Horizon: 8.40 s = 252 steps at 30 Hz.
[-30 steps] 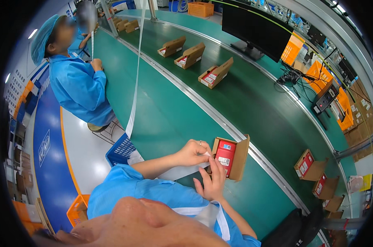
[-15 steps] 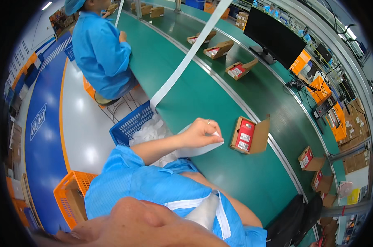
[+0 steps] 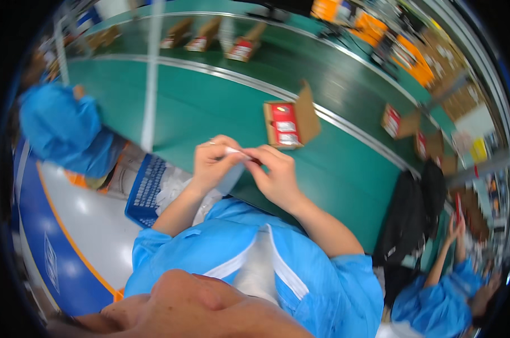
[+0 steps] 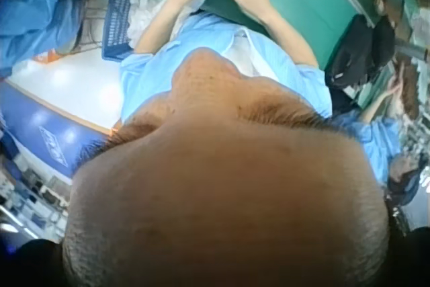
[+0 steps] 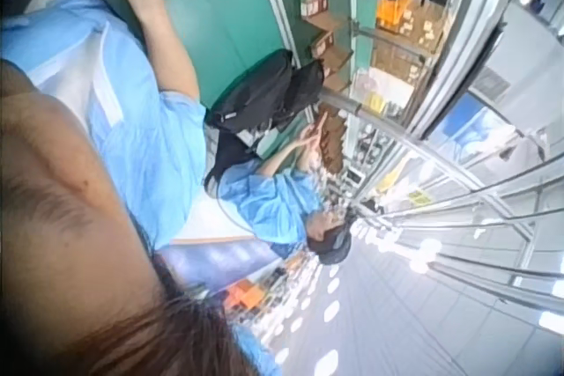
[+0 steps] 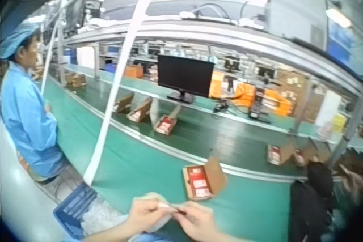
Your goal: The person peels labels from a strip and sticks them onto electronic devices inside open cardboard boxes by hand, then slides the boxes along a conveyor belt.
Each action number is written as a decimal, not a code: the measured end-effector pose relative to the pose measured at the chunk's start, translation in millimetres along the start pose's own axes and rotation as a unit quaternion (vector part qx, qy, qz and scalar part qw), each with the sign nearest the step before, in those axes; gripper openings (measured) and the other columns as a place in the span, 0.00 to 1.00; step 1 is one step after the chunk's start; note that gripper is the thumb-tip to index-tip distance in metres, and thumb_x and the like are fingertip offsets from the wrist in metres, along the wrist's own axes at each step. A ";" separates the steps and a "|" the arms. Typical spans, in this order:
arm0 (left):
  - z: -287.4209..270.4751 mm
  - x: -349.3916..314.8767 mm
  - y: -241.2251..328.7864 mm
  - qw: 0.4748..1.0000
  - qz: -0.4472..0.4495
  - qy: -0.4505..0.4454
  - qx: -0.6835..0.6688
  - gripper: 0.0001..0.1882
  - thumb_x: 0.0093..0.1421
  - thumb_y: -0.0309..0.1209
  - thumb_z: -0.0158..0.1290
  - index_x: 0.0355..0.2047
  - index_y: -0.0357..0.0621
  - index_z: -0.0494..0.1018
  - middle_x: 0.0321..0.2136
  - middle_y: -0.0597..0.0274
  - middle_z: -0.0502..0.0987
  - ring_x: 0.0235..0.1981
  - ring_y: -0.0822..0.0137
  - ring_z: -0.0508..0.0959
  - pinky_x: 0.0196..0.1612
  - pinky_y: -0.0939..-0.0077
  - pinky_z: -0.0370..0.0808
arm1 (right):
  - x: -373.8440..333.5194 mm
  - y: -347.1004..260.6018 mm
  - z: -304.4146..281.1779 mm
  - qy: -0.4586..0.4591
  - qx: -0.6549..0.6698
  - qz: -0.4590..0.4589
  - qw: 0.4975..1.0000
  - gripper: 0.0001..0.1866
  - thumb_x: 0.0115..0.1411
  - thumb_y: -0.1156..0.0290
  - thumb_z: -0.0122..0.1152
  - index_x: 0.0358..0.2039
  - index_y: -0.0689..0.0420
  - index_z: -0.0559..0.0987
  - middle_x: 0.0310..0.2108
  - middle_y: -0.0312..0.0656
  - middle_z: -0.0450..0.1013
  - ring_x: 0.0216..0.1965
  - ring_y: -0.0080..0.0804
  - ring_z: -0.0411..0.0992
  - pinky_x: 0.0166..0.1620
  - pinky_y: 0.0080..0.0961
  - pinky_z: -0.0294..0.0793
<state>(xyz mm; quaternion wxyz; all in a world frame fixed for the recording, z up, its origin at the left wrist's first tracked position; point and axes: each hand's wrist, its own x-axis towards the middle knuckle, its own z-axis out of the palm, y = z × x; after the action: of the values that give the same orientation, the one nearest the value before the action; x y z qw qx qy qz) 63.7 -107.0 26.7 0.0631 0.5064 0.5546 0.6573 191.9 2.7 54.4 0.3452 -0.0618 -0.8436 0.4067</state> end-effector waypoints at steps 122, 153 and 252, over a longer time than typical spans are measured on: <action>55.0 82.2 -98.4 0.893 0.069 -0.331 0.297 0.09 0.45 0.31 0.60 0.18 0.44 0.70 0.49 0.69 0.73 0.49 0.64 0.70 0.45 0.56 0.62 | 67.9 133.3 -64.8 -0.189 -0.389 0.137 0.891 0.10 0.50 0.70 0.62 0.34 0.55 0.75 0.25 0.41 0.72 0.23 0.34 0.73 0.23 0.30 0.70; 8.0 86.4 -65.0 0.984 -0.056 -0.170 0.014 0.07 0.41 0.18 0.53 0.11 0.35 0.67 0.35 0.56 0.79 0.40 0.54 0.77 0.44 0.66 0.72 | 210.7 237.3 7.3 -0.064 -0.462 0.057 0.883 0.07 0.50 0.73 0.51 0.21 0.59 0.76 0.22 0.47 0.73 0.27 0.40 0.75 0.28 0.38 0.75; 55.9 74.5 -90.3 0.919 0.036 -0.271 0.283 0.07 0.48 0.28 0.57 0.27 0.41 0.73 0.49 0.64 0.74 0.43 0.58 0.72 0.44 0.64 0.68 | 47.0 108.0 -56.7 -0.110 -0.441 0.114 0.884 0.10 0.51 0.67 0.62 0.32 0.53 0.72 0.29 0.39 0.71 0.22 0.34 0.73 0.21 0.28 0.71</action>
<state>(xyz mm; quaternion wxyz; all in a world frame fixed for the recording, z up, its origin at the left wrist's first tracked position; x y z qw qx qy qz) 25.9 12.2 -7.7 0.0415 0.6812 0.6608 0.3125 173.2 128.7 25.2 0.1386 -0.2577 -0.9556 0.0337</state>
